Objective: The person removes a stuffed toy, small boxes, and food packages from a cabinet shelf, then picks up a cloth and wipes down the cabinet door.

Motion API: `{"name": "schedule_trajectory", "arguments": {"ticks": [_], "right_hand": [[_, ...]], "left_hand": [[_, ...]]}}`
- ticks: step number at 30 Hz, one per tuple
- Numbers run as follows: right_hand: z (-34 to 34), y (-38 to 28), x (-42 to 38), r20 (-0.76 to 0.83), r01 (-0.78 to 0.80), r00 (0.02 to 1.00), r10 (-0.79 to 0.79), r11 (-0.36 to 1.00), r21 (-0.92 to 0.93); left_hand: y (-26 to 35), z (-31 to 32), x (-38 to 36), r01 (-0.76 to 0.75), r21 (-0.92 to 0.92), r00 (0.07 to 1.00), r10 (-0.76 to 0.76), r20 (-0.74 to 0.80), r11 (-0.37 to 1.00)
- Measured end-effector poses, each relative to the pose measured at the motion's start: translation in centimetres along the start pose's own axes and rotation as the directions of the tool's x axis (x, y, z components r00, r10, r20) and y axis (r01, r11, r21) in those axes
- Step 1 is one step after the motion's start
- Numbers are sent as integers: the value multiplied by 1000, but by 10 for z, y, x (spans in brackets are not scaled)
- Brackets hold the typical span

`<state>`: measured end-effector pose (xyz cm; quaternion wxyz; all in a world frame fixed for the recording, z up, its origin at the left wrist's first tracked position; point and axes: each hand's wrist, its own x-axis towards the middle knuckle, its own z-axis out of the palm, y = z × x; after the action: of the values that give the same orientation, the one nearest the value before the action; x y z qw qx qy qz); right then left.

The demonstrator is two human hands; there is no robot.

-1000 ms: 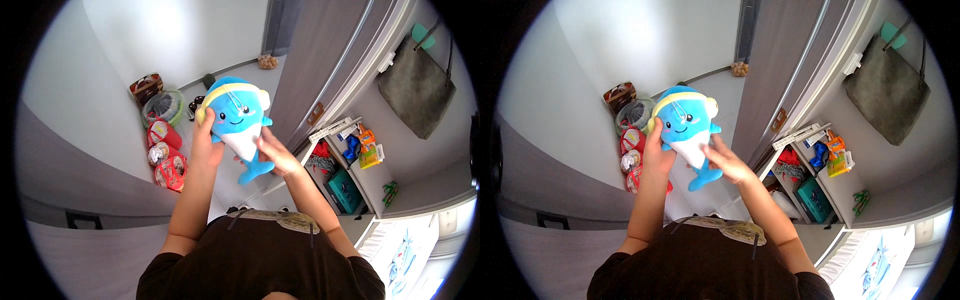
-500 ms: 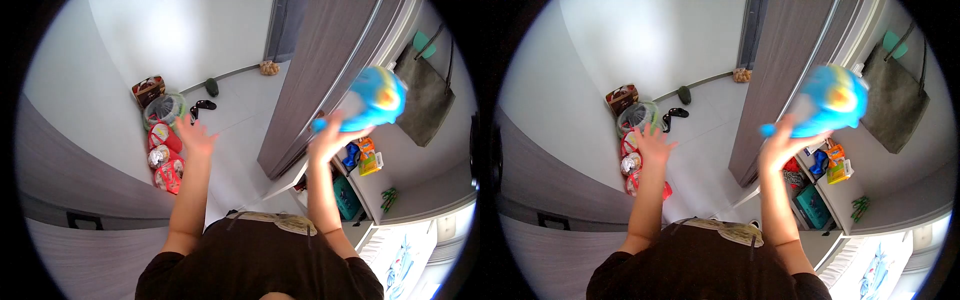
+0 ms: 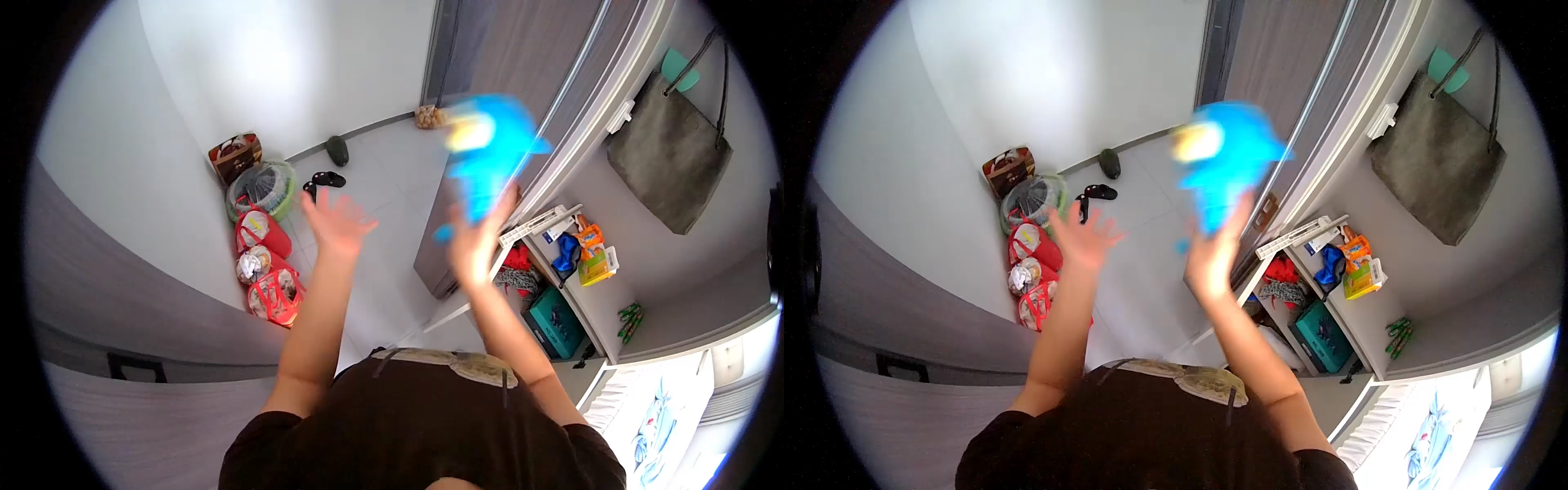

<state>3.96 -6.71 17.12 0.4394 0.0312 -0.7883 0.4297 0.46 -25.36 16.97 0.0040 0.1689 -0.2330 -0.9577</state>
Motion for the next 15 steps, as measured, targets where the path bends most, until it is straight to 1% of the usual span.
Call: {"name": "schedule_trajectory", "arguments": {"ticks": [1, 2, 3, 4, 6, 7, 8, 9, 10, 11, 12, 13, 15], "right_hand": [[5, -11, -23, 507, -102, 857, 92, 995, -9], [8, -20, -39, 870, -191, 468, 155, 979, -72], [7, -25, -44, 860, -326, 457, 227, 942, -75], [2, -24, -44, 858, -333, 457, 234, 940, -79], [-1, -17, -29, 821, -225, 569, 33, 967, 117], [-6, -24, -21, 823, -235, 566, 39, 965, 116], [-15, -38, -13, 842, -337, 527, 115, 938, 83], [-19, -44, -9, 855, -426, 487, 179, 903, 53], [-19, -43, -10, 851, -424, 494, 177, 904, 58], [-18, -39, -14, 795, -338, 604, 60, 922, 188], [-19, -37, -16, 718, -241, 694, -56, 922, 304], [-23, -37, -15, 718, -245, 694, -50, 922, 301], [-34, -36, -9, 758, -270, 632, -162, 871, 411]], "left_hand": [[-4, 8, -5, 54, 28, 998, -55, 11, 998], [-7, 2, -1, 60, 33, 998, -61, 11, 998], [-13, -10, 6, 53, 49, 985, -60, 162, 997], [-15, -10, 5, 40, 58, 949, -56, 311, 998], [-14, -8, 5, 38, 55, 944, -54, 325, 998], [-16, -6, -1, -29, 54, 937, 8, 349, 998], [-18, -11, -8, -87, 58, 930, 60, 363, 995], [-22, -27, 9, 2, -28, 905, 10, 426, 1000], [-21, -24, 7, 1, -24, 902, 10, 432, 1000], [-20, -22, 3, -162, 120, 838, 73, 541, 979], [-20, -20, 0, -331, 238, 758, 107, 644, 913], [-20, -19, -2, -326, 242, 760, 101, 642, 914], [-16, -18, -6, -173, 183, 818, 37, 574, 968]]}}
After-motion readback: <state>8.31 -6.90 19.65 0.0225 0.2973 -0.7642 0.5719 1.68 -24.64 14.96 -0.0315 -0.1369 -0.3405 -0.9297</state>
